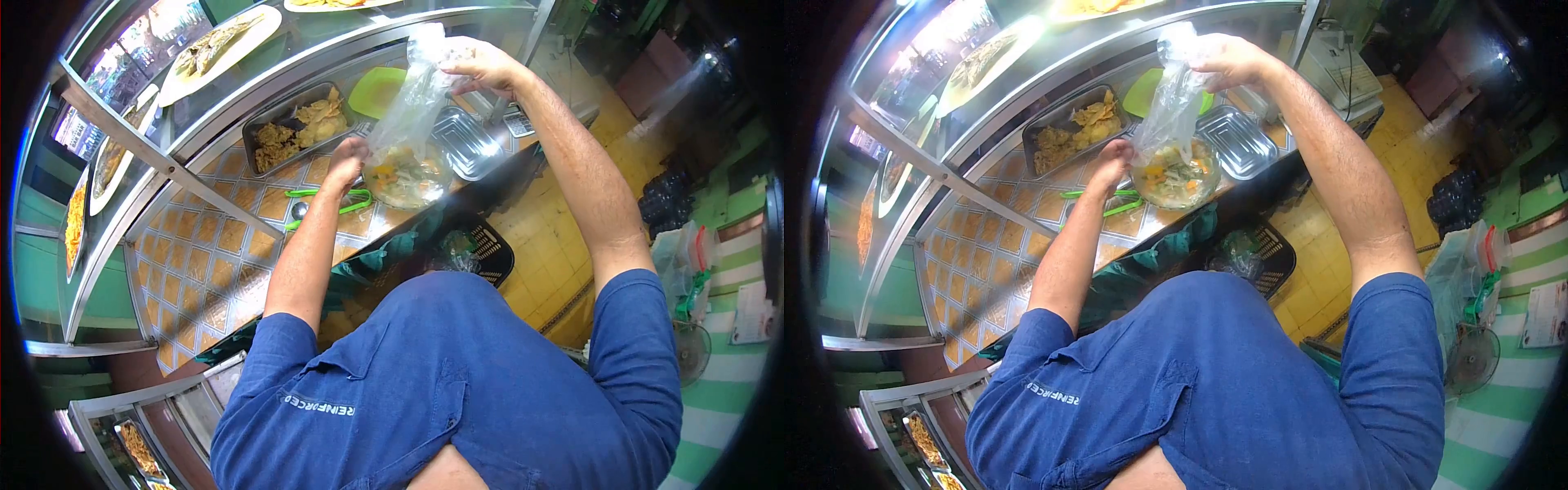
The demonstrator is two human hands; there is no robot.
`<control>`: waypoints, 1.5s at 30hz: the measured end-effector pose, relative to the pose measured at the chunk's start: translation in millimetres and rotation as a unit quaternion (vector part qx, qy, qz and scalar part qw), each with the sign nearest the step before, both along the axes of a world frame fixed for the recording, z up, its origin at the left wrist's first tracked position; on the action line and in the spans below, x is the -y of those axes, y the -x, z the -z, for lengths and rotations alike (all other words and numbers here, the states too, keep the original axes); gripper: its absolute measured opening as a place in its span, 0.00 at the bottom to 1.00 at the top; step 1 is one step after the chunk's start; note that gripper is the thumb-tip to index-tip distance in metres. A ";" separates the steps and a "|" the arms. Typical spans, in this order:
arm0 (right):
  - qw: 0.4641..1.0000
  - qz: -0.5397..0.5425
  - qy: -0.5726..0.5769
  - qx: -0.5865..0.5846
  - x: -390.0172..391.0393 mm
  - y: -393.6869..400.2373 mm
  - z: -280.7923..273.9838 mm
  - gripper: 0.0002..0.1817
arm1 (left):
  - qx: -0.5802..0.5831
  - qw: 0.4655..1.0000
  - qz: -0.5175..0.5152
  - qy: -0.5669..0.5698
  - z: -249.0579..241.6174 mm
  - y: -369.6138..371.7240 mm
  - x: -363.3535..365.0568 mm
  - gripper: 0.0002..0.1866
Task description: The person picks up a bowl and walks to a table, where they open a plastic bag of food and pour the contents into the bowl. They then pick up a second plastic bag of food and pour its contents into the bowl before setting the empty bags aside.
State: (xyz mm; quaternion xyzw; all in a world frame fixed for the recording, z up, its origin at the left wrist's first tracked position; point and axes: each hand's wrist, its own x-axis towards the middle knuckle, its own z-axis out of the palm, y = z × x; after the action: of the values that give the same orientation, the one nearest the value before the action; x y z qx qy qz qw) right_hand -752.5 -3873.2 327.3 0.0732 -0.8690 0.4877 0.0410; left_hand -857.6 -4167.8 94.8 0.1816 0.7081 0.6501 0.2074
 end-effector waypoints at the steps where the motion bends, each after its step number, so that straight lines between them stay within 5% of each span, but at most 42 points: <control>1: 1.000 -0.015 0.001 0.011 8.3 -3.8 -9.4 0.22 | -0.003 1.000 -0.004 -0.008 2.7 3.4 3.3 0.10; 3: 0.985 0.033 0.102 0.137 23.4 -15.9 -30.8 0.24 | -0.030 0.999 0.019 0.001 6.6 12.9 11.7 0.13; 6: 0.982 0.018 0.121 0.143 23.1 -12.0 -33.1 0.24 | -0.095 0.994 0.057 0.008 5.4 21.2 18.7 0.22; 9: 0.979 0.014 0.144 0.142 34.2 -13.3 -35.4 0.25 | -0.133 0.986 0.029 -0.096 -55.7 -6.9 5.1 0.34; 14: 0.979 0.026 0.127 0.158 48.9 -9.9 -27.7 0.26 | -0.277 0.954 -0.031 -0.107 -158.0 -44.7 -37.7 0.27; 17: 0.987 0.036 0.060 0.143 42.2 -4.9 -24.5 0.26 | -0.139 0.969 -0.045 -0.201 -159.3 -27.4 -50.7 0.20; 24: 0.977 0.148 -0.151 0.015 11.6 -0.9 -11.5 0.17 | -0.119 0.988 -0.045 -0.086 -170.6 -12.7 -13.5 0.18; 31: 0.981 0.172 -0.092 0.003 14.8 1.0 -5.2 0.10 | -0.045 0.996 -0.075 0.002 -176.2 3.4 4.4 0.18; 39: 0.989 0.107 0.069 0.074 14.2 -3.5 -15.7 0.19 | -0.155 0.988 -0.004 0.012 -171.6 9.9 15.9 0.17; 45: 0.991 0.095 -0.011 0.088 56.2 -12.3 -25.6 0.30 | -0.199 0.979 0.013 0.043 -174.4 -3.6 -14.3 0.12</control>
State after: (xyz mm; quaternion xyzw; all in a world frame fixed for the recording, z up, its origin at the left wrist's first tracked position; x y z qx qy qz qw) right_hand -740.1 -3929.4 353.0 -0.0529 -0.8774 0.4768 0.0098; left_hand -854.0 -4153.5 269.1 0.3070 0.7604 0.5670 0.0782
